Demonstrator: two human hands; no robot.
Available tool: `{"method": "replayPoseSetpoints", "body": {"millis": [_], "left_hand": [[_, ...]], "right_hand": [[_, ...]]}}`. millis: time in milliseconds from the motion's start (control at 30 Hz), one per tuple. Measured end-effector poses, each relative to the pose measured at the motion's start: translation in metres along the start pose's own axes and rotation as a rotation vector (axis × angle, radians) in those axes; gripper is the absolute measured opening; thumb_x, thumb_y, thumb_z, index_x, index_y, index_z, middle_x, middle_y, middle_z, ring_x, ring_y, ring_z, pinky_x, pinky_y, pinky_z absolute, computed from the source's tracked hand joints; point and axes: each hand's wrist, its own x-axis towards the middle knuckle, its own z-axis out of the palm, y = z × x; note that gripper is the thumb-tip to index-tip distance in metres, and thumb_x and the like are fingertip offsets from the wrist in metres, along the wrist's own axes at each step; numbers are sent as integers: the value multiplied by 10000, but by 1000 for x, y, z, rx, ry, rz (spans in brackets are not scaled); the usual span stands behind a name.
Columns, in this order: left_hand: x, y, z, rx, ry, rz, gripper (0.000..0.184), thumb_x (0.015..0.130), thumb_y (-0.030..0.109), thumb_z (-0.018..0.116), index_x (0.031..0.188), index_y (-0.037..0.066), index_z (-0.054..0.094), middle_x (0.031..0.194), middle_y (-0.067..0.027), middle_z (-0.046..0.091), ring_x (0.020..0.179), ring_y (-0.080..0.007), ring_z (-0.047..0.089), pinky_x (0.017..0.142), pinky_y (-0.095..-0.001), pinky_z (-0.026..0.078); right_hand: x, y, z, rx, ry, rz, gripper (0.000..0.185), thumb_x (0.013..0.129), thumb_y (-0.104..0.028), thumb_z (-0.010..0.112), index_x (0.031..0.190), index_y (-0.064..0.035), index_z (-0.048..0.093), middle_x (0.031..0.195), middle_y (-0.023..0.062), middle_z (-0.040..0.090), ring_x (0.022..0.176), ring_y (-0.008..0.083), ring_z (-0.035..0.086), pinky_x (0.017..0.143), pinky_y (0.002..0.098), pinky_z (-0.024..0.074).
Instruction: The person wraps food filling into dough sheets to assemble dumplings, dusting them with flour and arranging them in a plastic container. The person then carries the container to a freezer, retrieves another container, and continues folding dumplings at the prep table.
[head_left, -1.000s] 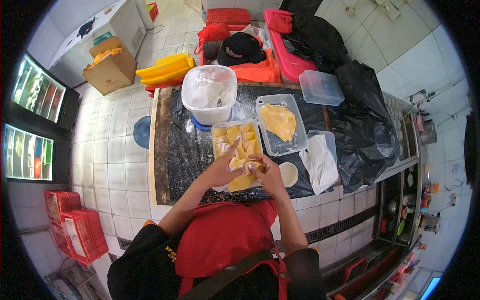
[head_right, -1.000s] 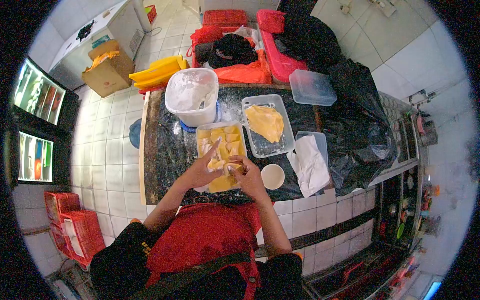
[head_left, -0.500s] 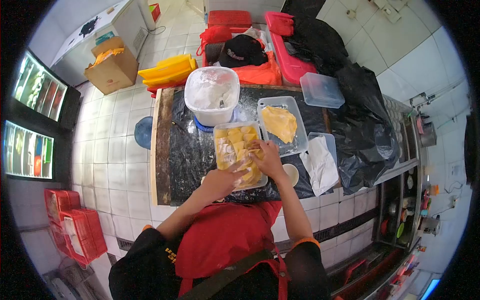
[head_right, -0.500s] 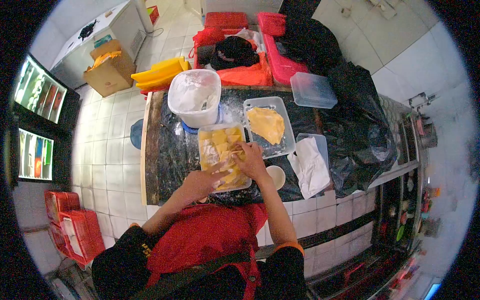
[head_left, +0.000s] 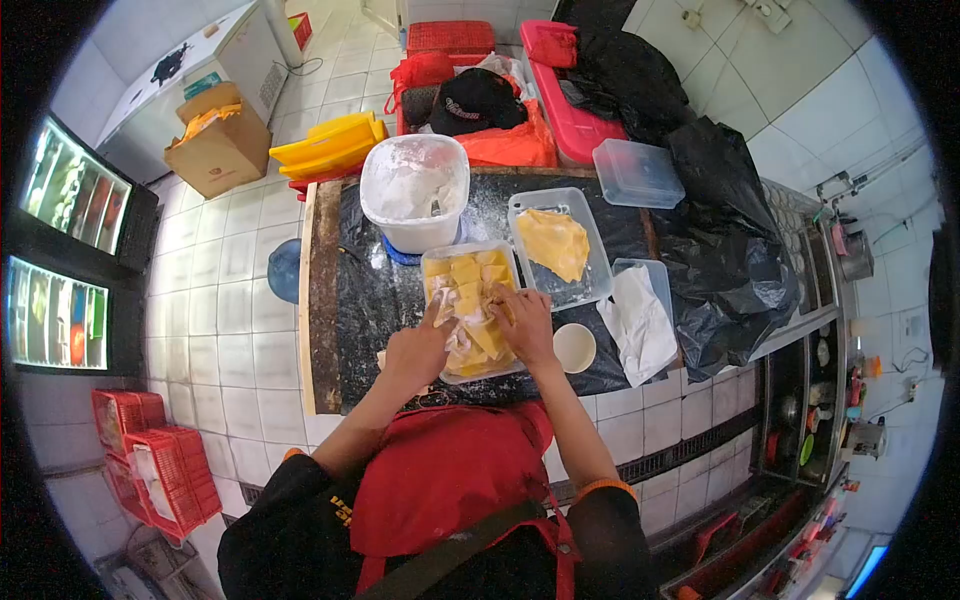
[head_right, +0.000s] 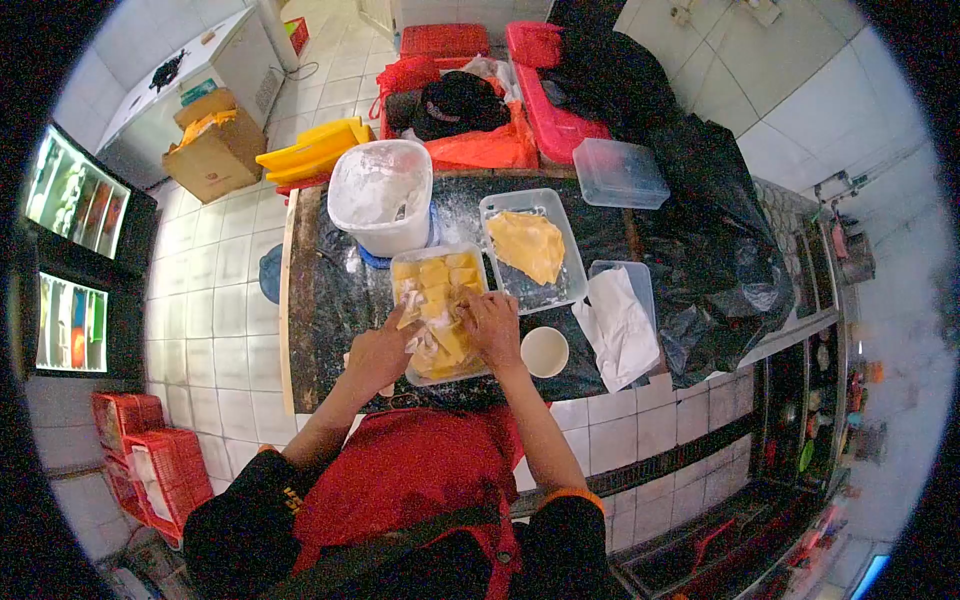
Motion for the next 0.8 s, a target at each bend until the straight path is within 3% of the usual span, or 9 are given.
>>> {"method": "replayPoseSetpoints", "body": {"millis": [133, 233, 333, 367, 433, 500, 567, 700, 800], "left_hand": [[2, 0, 2, -54, -11, -47, 467, 818, 198, 653, 1282, 165, 599, 1418, -178, 486, 891, -365, 696, 757, -441, 570], [12, -16, 17, -285, 134, 35, 482, 893, 217, 609, 1369, 185, 538, 1403, -181, 505, 997, -369, 673, 853, -432, 546], [24, -25, 20, -1219, 58, 173, 546, 1004, 246, 498, 1518, 183, 325, 1381, -83, 549, 1147, -259, 614, 948, -388, 509], [24, -21, 16, -1218, 55, 169, 546, 1004, 246, 498, 1518, 183, 325, 1381, -83, 549, 1147, -259, 614, 948, -388, 509], [22, -10, 4, -1972, -186, 11, 586, 987, 211, 516, 1527, 159, 297, 1348, -80, 563, 1172, -249, 589, 956, -397, 511], [34, -23, 29, -2038, -260, -25, 641, 921, 128, 544, 1514, 125, 300, 1330, -130, 564, 1168, -257, 591, 958, -399, 515], [36, -28, 36, -2072, -305, -79, 822, 734, 71, 590, 1502, 82, 297, 1309, -175, 559, 1133, -307, 606, 983, -440, 502], [37, -28, 44, -2052, -279, -39, 830, 750, 112, 587, 1512, 64, 261, 1386, -197, 489, 1192, -337, 560, 1034, -450, 455], [40, -24, 52, -2039, -265, -11, 839, 761, 139, 584, 1519, 53, 237, 1437, -211, 442, 1231, -357, 529, 1068, -457, 423]], "right_hand": [[3, -6, -9, 8, -32, 34, 391, 835, -197, 701, 1202, -88, 624, 931, 30, 691, 888, 221, 597, 874, 393, 415], [9, -25, -29, 112, 47, 110, 433, 826, -157, 709, 1238, -79, 604, 963, 46, 697, 895, 230, 617, 871, 384, 445], [17, -61, -65, 440, 27, 263, 459, 835, -156, 695, 1275, -95, 582, 990, 62, 697, 956, 263, 617, 902, 406, 442], [20, -73, -79, 645, -44, 316, 462, 850, -176, 676, 1296, -114, 571, 991, 69, 695, 1006, 290, 606, 933, 434, 423], [21, -79, -90, 608, -92, 272, 451, 846, -177, 694, 1276, -106, 580, 1017, 67, 698, 1009, 277, 613, 949, 429, 427], [21, -79, -92, 410, -124, 203, 457, 829, -190, 719, 1260, -110, 591, 1006, 64, 696, 1002, 279, 610, 942, 431, 433], [18, -79, -90, 340, -26, 160, 435, 795, -159, 752, 1202, -90, 613, 1006, 59, 699, 984, 274, 619, 913, 400, 453], [16, -82, -85, 275, 164, 154, 345, 749, -132, 795, 1060, -91, 653, 974, 35, 695, 954, 276, 620, 881, 382, 461], [16, -82, -89, 141, 163, 85, 276, 748, -113, 792, 992, -91, 665, 941, 45, 689, 943, 271, 618, 850, 393, 472]]}}
